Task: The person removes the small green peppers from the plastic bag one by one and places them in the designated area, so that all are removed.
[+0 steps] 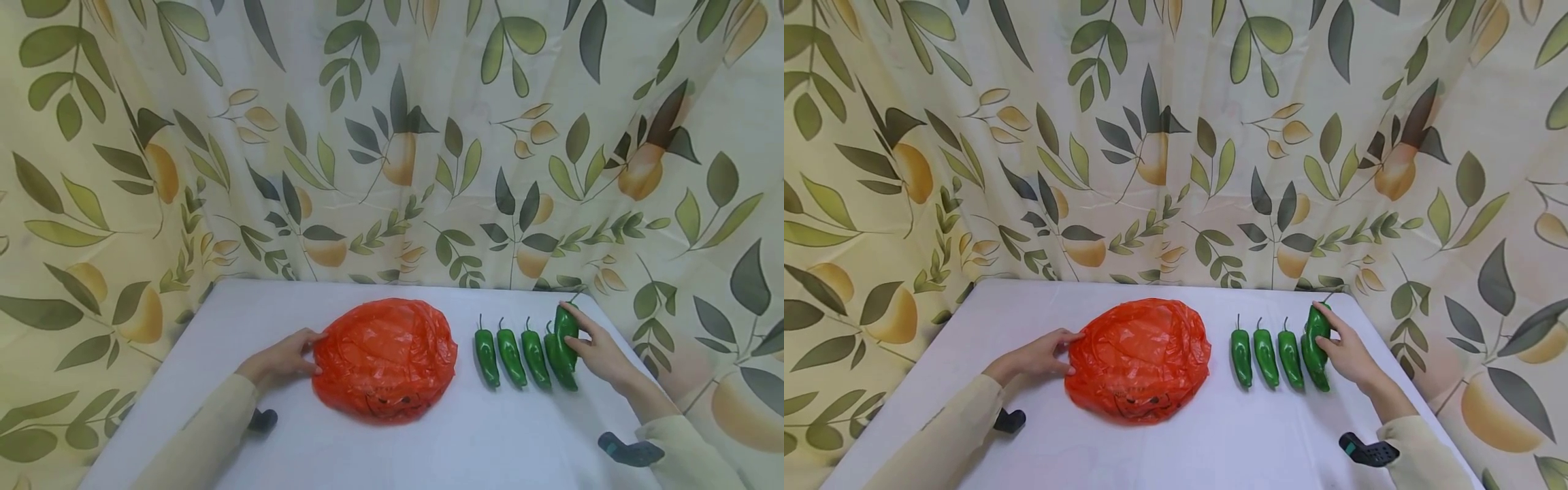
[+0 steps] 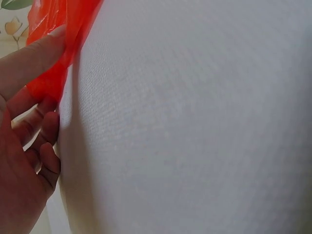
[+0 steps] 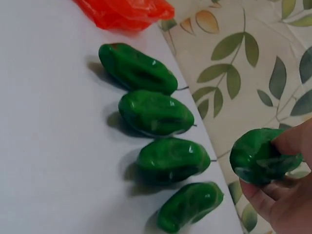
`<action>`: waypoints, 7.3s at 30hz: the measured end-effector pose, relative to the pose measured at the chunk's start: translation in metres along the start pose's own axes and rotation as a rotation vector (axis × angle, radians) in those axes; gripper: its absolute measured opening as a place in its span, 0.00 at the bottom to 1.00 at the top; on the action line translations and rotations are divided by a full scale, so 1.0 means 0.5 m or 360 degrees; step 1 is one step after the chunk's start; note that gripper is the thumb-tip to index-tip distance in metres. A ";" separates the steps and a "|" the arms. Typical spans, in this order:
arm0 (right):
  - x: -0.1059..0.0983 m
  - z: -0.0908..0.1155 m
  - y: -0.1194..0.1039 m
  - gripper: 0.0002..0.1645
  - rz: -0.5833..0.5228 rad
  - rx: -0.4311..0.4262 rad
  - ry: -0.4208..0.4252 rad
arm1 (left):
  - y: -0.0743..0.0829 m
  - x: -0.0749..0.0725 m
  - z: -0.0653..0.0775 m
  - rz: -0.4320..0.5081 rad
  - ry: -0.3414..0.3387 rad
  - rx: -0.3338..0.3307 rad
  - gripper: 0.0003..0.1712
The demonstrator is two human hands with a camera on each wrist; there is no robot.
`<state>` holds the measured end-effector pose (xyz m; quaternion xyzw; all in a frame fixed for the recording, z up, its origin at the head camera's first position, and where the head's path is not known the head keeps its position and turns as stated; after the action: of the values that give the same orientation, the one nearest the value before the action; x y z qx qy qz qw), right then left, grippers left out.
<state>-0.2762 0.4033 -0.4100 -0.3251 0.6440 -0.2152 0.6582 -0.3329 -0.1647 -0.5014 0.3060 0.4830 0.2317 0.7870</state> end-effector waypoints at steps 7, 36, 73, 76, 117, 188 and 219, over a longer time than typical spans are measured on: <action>-0.014 0.007 0.033 0.39 -0.0023 0.0052 0.0004 | 0.002 -0.001 0.002 -0.0033 -0.0007 0.0051 0.46; -0.020 0.015 0.163 0.41 0.0023 0.0290 -0.0073 | -0.003 0.001 0.001 0.0019 0.0013 -0.0006 0.45; 0.005 0.002 0.187 0.37 0.0153 0.0352 -0.0023 | -0.006 0.005 -0.003 -0.0005 0.0018 -0.0006 0.45; 0.004 0.003 0.188 0.37 0.0144 0.0346 -0.0020 | -0.005 0.005 -0.001 -0.0016 0.0020 0.0001 0.45; -0.004 0.010 0.203 0.37 0.0063 0.0378 -0.0014 | 0.001 0.004 -0.003 -0.0029 0.0014 0.0057 0.44; 0.031 0.031 0.024 0.30 0.0252 -0.0016 0.0112 | -0.017 0.011 0.000 0.0143 0.0020 -0.0016 0.46; 0.100 0.026 -0.101 0.28 0.0167 -0.0297 0.0112 | -0.001 -0.012 0.035 0.0098 0.0119 0.0150 0.40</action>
<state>-0.2526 0.3353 -0.4102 -0.3429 0.7002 -0.1308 0.6124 -0.3198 -0.1733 -0.4921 0.3486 0.5129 0.2440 0.7456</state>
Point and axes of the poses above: each hand's wrist, its own z-axis away from the middle knuckle, its own x-axis out of the palm, y = z × x, the point moved 5 cm from there along -z, towards the middle knuckle, and after that the axes turned 5 degrees about -x, right-handed, at the moved point
